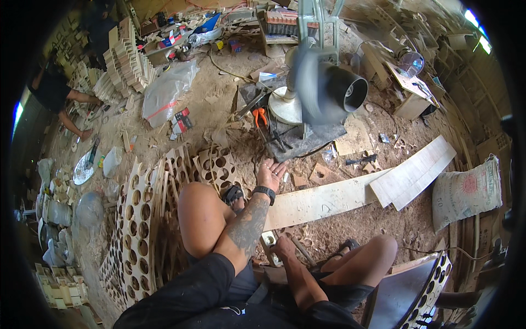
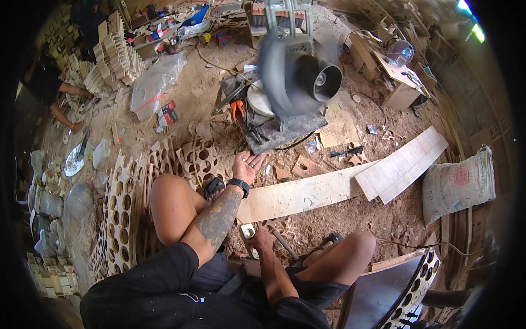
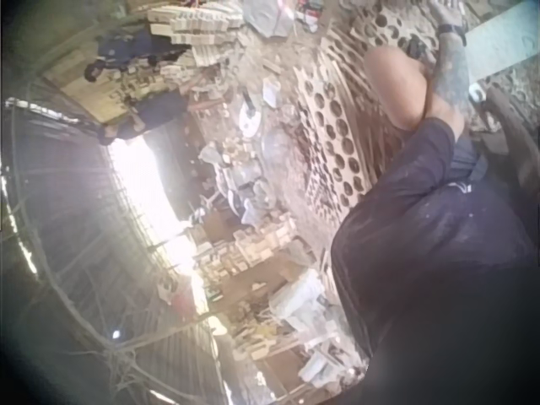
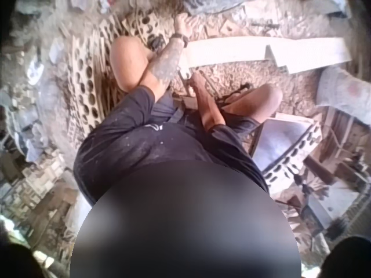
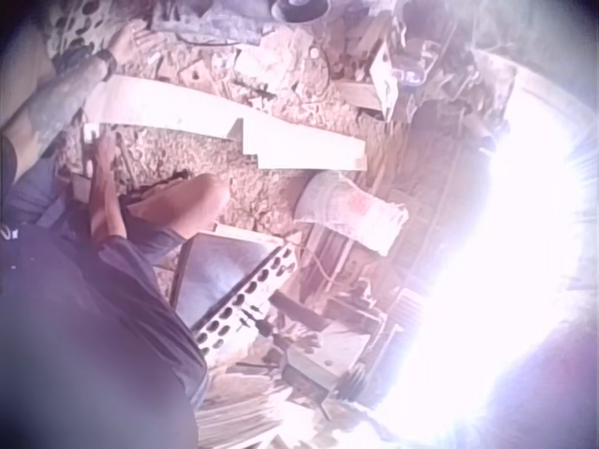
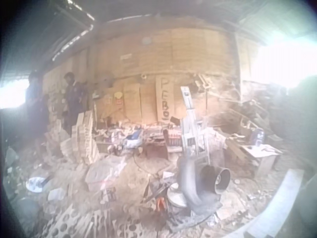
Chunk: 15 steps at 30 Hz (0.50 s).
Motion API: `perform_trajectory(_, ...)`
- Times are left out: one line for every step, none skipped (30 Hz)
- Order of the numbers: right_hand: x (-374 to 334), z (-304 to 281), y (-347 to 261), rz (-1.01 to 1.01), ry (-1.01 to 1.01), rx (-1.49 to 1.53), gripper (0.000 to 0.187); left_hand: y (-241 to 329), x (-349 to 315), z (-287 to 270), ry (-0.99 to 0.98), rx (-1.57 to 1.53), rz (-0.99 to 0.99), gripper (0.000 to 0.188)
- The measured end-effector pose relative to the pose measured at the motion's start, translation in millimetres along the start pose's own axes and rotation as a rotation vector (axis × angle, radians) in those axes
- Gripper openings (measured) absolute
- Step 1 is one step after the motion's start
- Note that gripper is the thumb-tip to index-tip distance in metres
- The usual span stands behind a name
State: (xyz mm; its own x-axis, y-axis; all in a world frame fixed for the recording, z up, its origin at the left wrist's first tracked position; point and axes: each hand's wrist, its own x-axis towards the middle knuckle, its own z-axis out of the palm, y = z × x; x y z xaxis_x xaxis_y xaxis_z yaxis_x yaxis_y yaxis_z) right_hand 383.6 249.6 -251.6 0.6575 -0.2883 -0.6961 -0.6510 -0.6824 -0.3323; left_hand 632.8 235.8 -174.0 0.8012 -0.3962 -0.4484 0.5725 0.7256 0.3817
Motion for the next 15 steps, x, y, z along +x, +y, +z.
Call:
perform_trajectory(-1, -2, -1, 0.016, 0.005, 0.004, 0.043, 2, -1, 0, -0.048, 0.029, 0.002, 0.056)
perform_trajectory(-1, -3, -2, 0.040, 0.021, 0.000, 0.040, 4, -2, 1, -0.050, 0.036, -0.019, 0.059)
perform_trajectory(0, -3, -2, 0.064, 0.013, -0.004, 0.037, 6, -3, 1, -0.054, 0.045, -0.039, 0.062)
perform_trajectory(0, -3, -2, 0.037, 0.025, -0.009, 0.041, 8, -3, 2, -0.063, 0.051, -0.060, 0.065)
perform_trajectory(1, -1, -2, 0.012, 0.012, -0.016, 0.045, 9, -5, 2, -0.089, 0.066, -0.067, 0.067)
perform_trajectory(2, 0, -1, 0.008, -0.013, -0.041, 0.049, 11, -6, 3, -0.120, 0.078, -0.076, 0.069)
perform_trajectory(3, 2, 0, 0.014, -0.009, -0.056, 0.058, 12, -7, 4, -0.124, 0.082, -0.090, 0.072)
perform_trajectory(4, 4, 1, -0.018, 0.027, -0.036, 0.057, 13, -9, 5, -0.132, 0.091, -0.087, 0.072)
perform_trajectory(5, 6, 2, -0.036, 0.062, -0.026, 0.057, 13, -10, 6, -0.114, 0.092, -0.085, 0.073)
perform_trajectory(6, 8, 3, -0.049, 0.086, -0.018, 0.057, 14, -12, 7, -0.083, 0.092, -0.090, 0.074)
perform_trajectory(6, 9, 6, -0.057, 0.134, 0.001, 0.053, 14, -14, 7, -0.077, 0.098, -0.092, 0.076)
perform_trajectory(7, 10, 9, -0.058, 0.167, 0.021, 0.049, 13, -15, 6, -0.067, 0.111, -0.082, 0.077)
perform_trajectory(7, 11, 12, -0.043, 0.191, 0.034, 0.045, 13, -18, 5, -0.047, 0.127, -0.083, 0.077)
perform_trajectory(8, 12, 16, -0.039, 0.235, 0.024, 0.044, 13, -20, 2, -0.026, 0.143, -0.083, 0.077)
perform_trajectory(8, 13, 19, -0.020, 0.267, 0.007, 0.043, 12, -22, -1, 0.015, 0.180, -0.069, 0.076)
